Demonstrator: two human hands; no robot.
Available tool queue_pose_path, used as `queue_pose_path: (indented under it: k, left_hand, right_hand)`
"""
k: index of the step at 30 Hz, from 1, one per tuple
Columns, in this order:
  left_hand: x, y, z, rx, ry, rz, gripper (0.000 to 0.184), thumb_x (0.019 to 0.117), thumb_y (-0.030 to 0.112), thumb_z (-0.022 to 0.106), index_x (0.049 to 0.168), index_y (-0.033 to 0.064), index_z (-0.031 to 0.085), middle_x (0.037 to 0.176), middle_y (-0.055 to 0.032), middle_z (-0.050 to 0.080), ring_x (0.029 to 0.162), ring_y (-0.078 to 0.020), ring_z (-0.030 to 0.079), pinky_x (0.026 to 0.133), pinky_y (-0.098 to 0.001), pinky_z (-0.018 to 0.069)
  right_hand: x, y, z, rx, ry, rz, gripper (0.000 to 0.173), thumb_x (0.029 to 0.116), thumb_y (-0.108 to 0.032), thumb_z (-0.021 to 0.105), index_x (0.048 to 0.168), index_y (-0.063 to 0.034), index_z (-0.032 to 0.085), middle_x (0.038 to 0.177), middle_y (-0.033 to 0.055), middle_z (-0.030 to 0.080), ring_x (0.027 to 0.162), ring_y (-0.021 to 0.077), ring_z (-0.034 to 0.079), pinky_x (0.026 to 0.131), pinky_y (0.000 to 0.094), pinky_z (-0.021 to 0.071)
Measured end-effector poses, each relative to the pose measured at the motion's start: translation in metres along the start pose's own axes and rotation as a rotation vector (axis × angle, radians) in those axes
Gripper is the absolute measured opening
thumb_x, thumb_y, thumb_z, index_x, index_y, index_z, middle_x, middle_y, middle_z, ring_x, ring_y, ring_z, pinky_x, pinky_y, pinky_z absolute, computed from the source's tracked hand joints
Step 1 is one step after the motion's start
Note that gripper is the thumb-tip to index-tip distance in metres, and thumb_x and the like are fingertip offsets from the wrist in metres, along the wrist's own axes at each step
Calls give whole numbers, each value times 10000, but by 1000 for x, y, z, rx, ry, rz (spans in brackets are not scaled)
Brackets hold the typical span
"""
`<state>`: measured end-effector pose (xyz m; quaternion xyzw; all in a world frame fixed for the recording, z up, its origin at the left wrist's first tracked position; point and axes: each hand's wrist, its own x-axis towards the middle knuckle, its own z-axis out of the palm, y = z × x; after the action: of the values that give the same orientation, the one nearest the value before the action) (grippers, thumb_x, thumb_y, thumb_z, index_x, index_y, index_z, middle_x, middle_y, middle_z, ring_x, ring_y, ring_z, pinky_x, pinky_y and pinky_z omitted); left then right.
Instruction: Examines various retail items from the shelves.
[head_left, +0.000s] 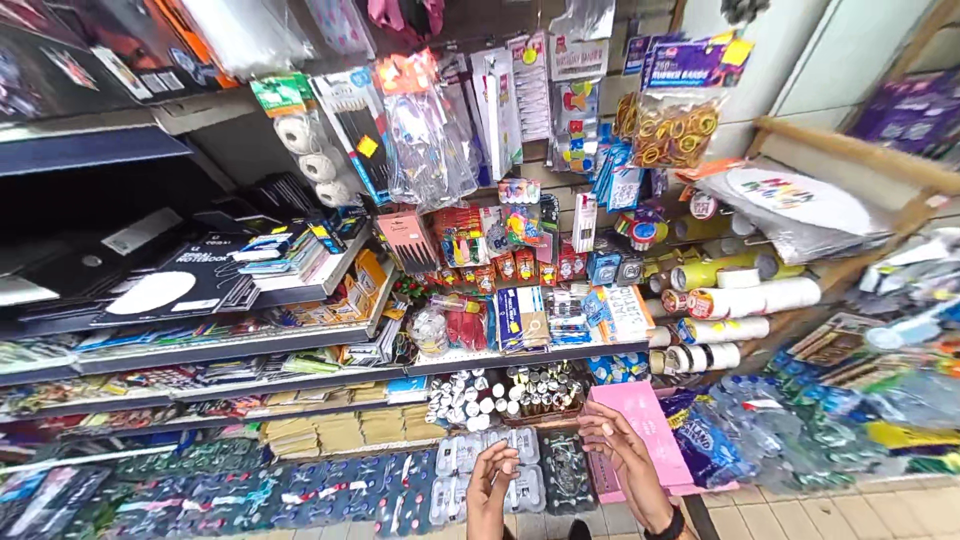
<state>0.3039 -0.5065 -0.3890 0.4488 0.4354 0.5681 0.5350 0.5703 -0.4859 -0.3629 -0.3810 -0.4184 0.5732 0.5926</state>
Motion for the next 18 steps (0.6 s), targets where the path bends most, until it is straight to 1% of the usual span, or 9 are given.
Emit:
queue_pose_path:
  k: [3, 5, 11, 15, 18]
  left_hand:
    - [-2, -8, 4, 11, -4, -17, 383, 1030, 103, 506, 1381, -49, 514, 1211, -226, 672, 1049, -347, 693, 877, -486, 606]
    - [-1, -11, 7, 16, -14, -19, 381, 1036, 114, 506, 1378, -54, 509, 1212, -227, 671, 1045, -343, 695, 875, -482, 608]
    - [8, -11, 13, 22, -47, -12, 378, 1039, 123, 519, 1380, -41, 516, 1215, -222, 670, 1050, -349, 692, 873, -482, 610]
    - [17, -11, 3, 42, -61, -11, 384, 1035, 136, 536, 1382, -27, 527, 1215, -217, 673, 1049, -346, 691, 868, -472, 612]
    - [22, -11, -6, 51, -65, -16, 383, 1032, 128, 537, 1381, -28, 528, 1215, -216, 672, 1052, -345, 690, 868, -471, 612]
  right_hand:
    - [-4, 7, -10, 24, 19, 33, 503, 1061, -313, 486, 1458, -4, 493, 1291, 261, 628, 1093, 368, 665, 872, 474, 591]
    - [-5, 9, -12, 40, 20, 38, 496, 1062, -300, 491, 1459, -2, 493, 1289, 262, 628, 1104, 372, 657, 877, 474, 588]
    - [-4, 11, -9, 5, 50, -18, 502, 1059, -294, 493, 1458, 12, 480, 1290, 266, 627, 1109, 379, 657, 875, 469, 592]
    - [1, 16, -1, -32, 121, -43, 476, 1063, -261, 477, 1454, 11, 490, 1272, 254, 638, 1108, 377, 655, 883, 475, 588]
    - [4, 17, 5, -55, 139, -56, 468, 1065, -260, 472, 1446, 10, 497, 1270, 244, 643, 1122, 370, 653, 883, 466, 591]
